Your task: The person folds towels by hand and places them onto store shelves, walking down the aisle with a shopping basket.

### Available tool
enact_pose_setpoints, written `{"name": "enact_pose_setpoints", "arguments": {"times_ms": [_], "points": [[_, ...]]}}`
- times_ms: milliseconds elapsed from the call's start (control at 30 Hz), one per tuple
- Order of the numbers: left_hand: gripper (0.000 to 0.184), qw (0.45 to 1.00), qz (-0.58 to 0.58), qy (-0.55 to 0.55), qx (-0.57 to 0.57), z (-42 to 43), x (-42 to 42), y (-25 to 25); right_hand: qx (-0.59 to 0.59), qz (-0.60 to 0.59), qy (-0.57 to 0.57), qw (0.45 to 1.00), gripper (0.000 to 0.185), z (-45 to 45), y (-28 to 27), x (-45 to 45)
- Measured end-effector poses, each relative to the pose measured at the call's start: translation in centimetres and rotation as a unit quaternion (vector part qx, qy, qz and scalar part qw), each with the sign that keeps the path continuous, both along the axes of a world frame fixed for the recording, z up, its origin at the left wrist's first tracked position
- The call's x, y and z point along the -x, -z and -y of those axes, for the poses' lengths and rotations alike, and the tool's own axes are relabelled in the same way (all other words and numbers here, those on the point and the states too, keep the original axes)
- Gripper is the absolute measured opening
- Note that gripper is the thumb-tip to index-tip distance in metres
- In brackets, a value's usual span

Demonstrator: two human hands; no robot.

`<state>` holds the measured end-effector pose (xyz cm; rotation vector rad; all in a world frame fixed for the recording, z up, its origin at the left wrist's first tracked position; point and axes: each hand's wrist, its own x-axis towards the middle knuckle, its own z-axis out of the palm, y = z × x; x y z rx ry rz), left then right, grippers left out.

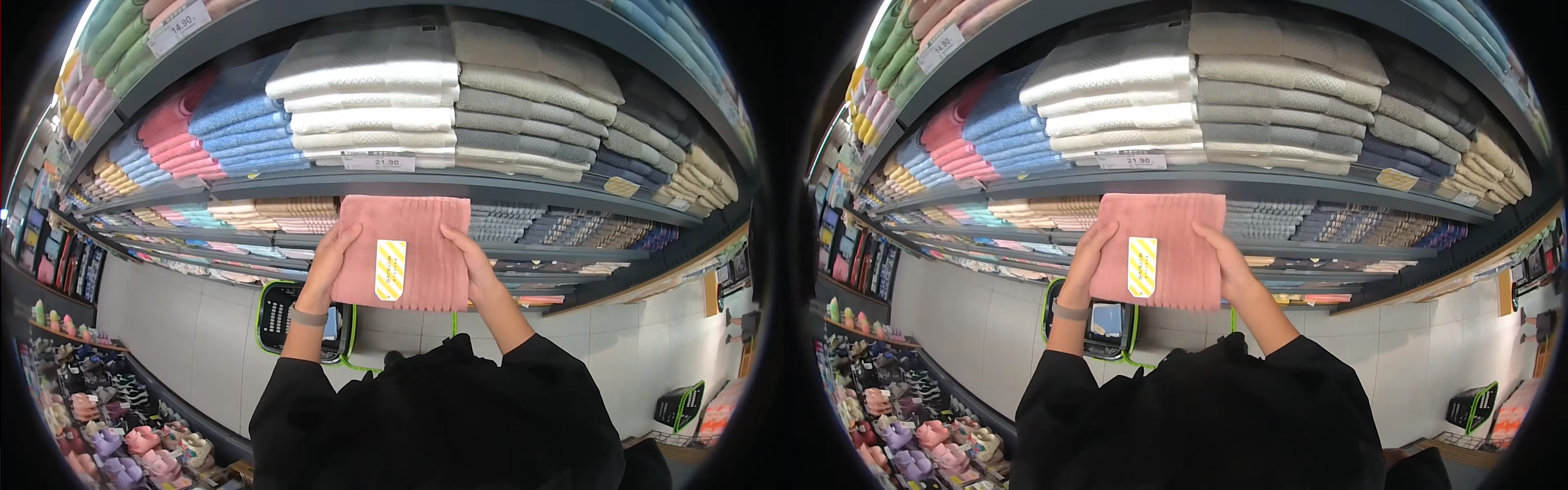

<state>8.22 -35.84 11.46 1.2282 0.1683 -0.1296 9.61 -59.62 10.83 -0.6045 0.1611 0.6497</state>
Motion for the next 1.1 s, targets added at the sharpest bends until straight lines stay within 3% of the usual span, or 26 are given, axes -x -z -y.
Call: {"name": "enact_pose_setpoints", "arguments": {"times_ms": [200, 300, 400, 600, 867, 933, 1100], "points": [[0.036, 0.998, 0.061, -0.020, 0.019, -2.2, -2.9, 2.1, -0.035, 0.001, -0.029, 0.999, 0.034, -1.7, 2.6, -3.7], [0.032, 0.997, 0.053, -0.063, -0.005, -2.7, -3.5, 1.4, 0.005, 0.022, 0.030, 0.999, 0.034, -3.0, 1.5, -4.5], [0.032, 0.987, 0.083, -0.087, -0.110, -4.0, -5.1, 1.7, 0.039, 0.020, -0.002, 0.999, 0.035, -3.5, 2.6, -7.0], [0.032, 0.961, 0.083, -0.152, -0.216, -4.4, -8.5, 2.5, 0.023, 0.112, 0.035, 0.993, 0.035, -3.3, 4.5, -10.6], [0.034, 0.955, 0.094, -0.198, -0.200, -4.3, -11.1, 3.7, -0.033, 0.093, 0.050, 0.994, 0.030, -1.9, 4.7, -13.7], [0.033, 0.953, 0.115, -0.187, -0.208, -4.7, -12.0, 4.4, -0.131, 0.086, 0.036, 0.987, 0.031, -0.9, 4.0, -14.5], [0.032, 0.931, 0.121, -0.155, -0.307, -5.3, -13.3, 4.8, -0.117, 0.069, 0.166, 0.977, 0.034, -0.6, -0.6, -13.4]]}}
